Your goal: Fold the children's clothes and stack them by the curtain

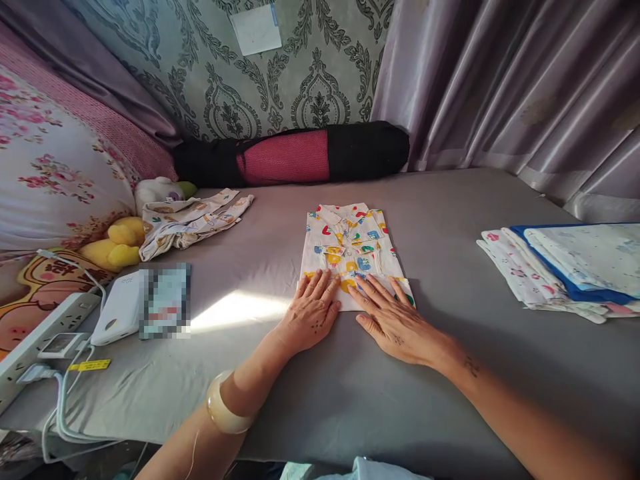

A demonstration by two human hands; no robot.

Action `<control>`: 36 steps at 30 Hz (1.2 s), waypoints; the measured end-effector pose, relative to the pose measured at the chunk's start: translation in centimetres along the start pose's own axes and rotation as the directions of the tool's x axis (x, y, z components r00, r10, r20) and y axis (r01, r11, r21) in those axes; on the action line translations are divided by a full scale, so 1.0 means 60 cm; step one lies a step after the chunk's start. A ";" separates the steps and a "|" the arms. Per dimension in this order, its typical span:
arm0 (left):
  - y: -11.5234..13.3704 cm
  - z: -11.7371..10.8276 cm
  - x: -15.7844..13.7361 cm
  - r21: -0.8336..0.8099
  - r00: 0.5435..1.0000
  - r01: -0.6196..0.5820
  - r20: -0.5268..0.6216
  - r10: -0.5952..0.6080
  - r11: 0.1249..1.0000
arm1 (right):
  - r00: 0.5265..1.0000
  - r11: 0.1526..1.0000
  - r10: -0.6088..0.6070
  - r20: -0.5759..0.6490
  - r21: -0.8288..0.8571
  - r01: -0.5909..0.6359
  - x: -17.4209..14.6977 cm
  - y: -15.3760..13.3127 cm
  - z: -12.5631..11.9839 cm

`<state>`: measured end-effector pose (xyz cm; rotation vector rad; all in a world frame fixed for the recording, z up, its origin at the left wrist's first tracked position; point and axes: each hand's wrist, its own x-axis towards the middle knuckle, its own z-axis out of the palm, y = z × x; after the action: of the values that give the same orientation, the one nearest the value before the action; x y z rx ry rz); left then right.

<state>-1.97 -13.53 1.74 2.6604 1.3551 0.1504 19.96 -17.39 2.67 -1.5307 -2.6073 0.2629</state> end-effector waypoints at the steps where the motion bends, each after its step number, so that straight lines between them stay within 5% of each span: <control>1: -0.001 0.000 0.000 -0.004 1.000 -0.001 0.003 0.001 1.000 | 1.000 1.000 0.001 0.003 0.005 -0.001 0.000 0.000 -0.001; 8: -0.023 0.004 -0.005 -0.007 0.993 0.064 -0.097 -0.064 0.998 | 0.998 0.998 0.060 0.010 0.016 -0.060 -0.006 0.011 -0.011; 21: -0.036 -0.004 -0.004 0.005 0.991 0.134 0.011 -0.134 0.991 | 0.981 0.984 0.178 0.070 -0.004 -0.178 -0.008 0.033 -0.012; 27: -0.055 -0.008 -0.005 0.016 0.977 0.212 0.014 -0.212 0.977 | 0.929 0.924 0.370 0.004 -0.102 -0.368 -0.006 0.064 0.000; 32: -0.062 -0.005 -0.007 0.011 0.978 0.209 0.026 -0.209 0.978 | 0.930 0.923 0.367 -0.019 -0.118 -0.367 -0.009 0.077 0.016; 36: -0.059 -0.010 -0.006 -0.020 0.985 0.145 -0.095 -0.147 0.989 | 0.944 0.941 0.320 -0.083 -0.090 -0.327 -0.007 0.069 0.008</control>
<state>-5.07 -11.73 1.69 2.5611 1.5662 0.2719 23.66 -15.84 1.37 -1.9670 -2.3409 0.1006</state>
